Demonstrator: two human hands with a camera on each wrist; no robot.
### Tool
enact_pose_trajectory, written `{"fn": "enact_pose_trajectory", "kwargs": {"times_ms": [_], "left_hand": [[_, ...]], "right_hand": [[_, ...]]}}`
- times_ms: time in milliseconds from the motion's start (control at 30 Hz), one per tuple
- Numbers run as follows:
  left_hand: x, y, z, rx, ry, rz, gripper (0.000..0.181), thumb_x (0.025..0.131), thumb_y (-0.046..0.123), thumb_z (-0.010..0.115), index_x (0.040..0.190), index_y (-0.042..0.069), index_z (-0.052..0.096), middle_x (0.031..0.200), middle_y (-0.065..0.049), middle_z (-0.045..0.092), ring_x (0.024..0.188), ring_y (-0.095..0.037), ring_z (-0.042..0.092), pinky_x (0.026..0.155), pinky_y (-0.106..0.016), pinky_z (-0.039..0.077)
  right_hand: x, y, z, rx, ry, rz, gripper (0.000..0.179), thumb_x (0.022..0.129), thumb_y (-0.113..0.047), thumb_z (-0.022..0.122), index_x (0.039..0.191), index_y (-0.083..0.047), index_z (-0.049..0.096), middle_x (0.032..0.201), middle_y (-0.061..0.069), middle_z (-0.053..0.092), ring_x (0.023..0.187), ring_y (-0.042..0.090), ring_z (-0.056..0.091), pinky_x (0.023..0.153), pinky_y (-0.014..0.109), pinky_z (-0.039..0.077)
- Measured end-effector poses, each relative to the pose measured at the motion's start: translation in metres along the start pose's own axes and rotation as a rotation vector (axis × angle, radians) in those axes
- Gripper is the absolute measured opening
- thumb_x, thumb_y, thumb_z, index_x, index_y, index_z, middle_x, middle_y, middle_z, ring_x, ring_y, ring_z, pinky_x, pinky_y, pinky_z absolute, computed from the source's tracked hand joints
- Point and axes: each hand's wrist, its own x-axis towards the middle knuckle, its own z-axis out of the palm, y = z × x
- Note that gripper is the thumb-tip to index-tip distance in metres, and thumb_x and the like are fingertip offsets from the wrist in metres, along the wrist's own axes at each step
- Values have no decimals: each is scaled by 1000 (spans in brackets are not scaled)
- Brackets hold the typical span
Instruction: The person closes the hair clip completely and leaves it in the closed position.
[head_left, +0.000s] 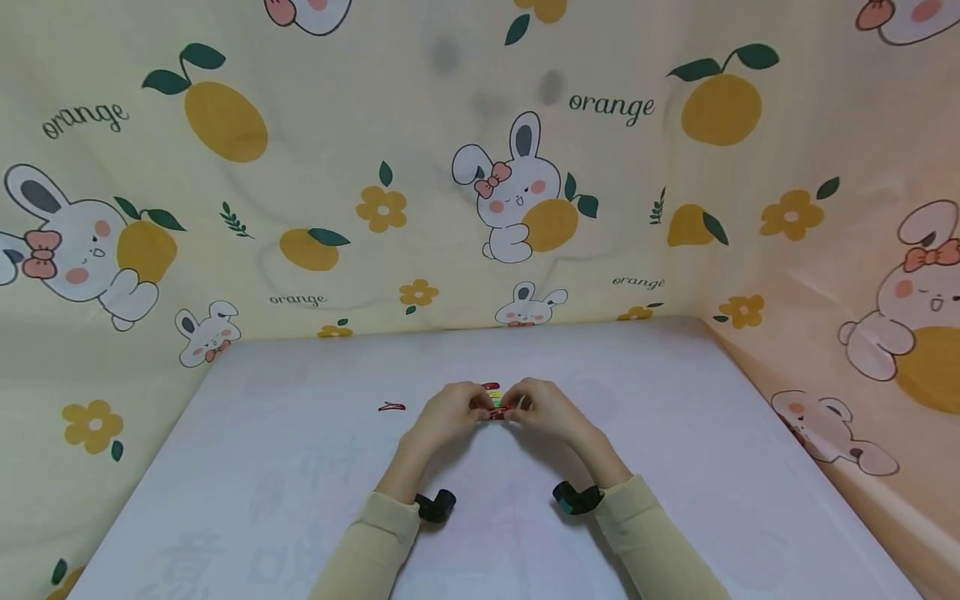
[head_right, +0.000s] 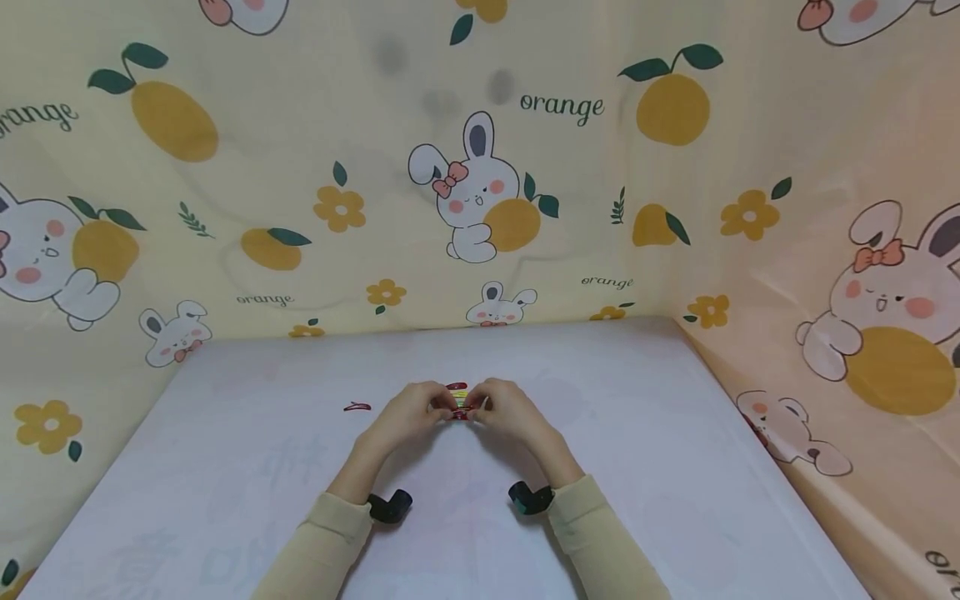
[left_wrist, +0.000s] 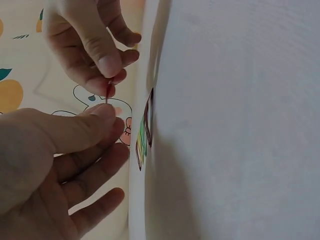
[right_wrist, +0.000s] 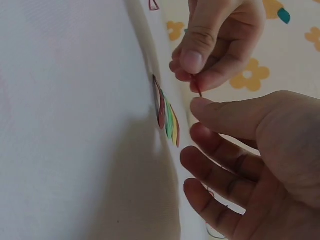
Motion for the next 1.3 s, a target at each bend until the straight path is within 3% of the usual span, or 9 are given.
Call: {"fn": "enact_pose_trajectory", "kwargs": {"times_ms": [200, 400, 833, 1300], "left_hand": [[-2, -3, 1, 22, -62, -19, 7, 93, 6, 76, 96, 12, 78, 91, 3, 72, 85, -13, 65, 81, -36, 55], [-4, -3, 3, 18, -91, -65, 6, 94, 8, 77, 94, 14, 78, 89, 5, 71, 81, -12, 61, 79, -36, 53], [-5, -4, 5, 64, -98, -61, 8, 91, 8, 79, 87, 15, 77, 84, 6, 69, 76, -12, 57, 74, -33, 50], [-3, -6, 8, 110, -88, -74, 5, 90, 13, 81, 88, 17, 78, 90, 4, 71, 81, -12, 59, 78, -35, 52]], "right_hand": [[-1, 2, 3, -10, -79, 7, 8, 93, -4, 75, 99, -10, 76, 90, -4, 68, 82, 11, 60, 76, 31, 51], [-2, 2, 6, -1, -108, 20, 8, 94, -4, 75, 98, -10, 76, 88, -5, 67, 83, 12, 59, 78, 34, 50], [-2, 1, 11, -43, -111, 22, 7, 90, -7, 80, 94, -11, 76, 87, -6, 68, 82, 11, 58, 77, 34, 50], [1, 2, 13, -75, -110, 36, 6, 90, -9, 82, 92, -14, 78, 87, -7, 66, 81, 10, 57, 75, 33, 49]]}}
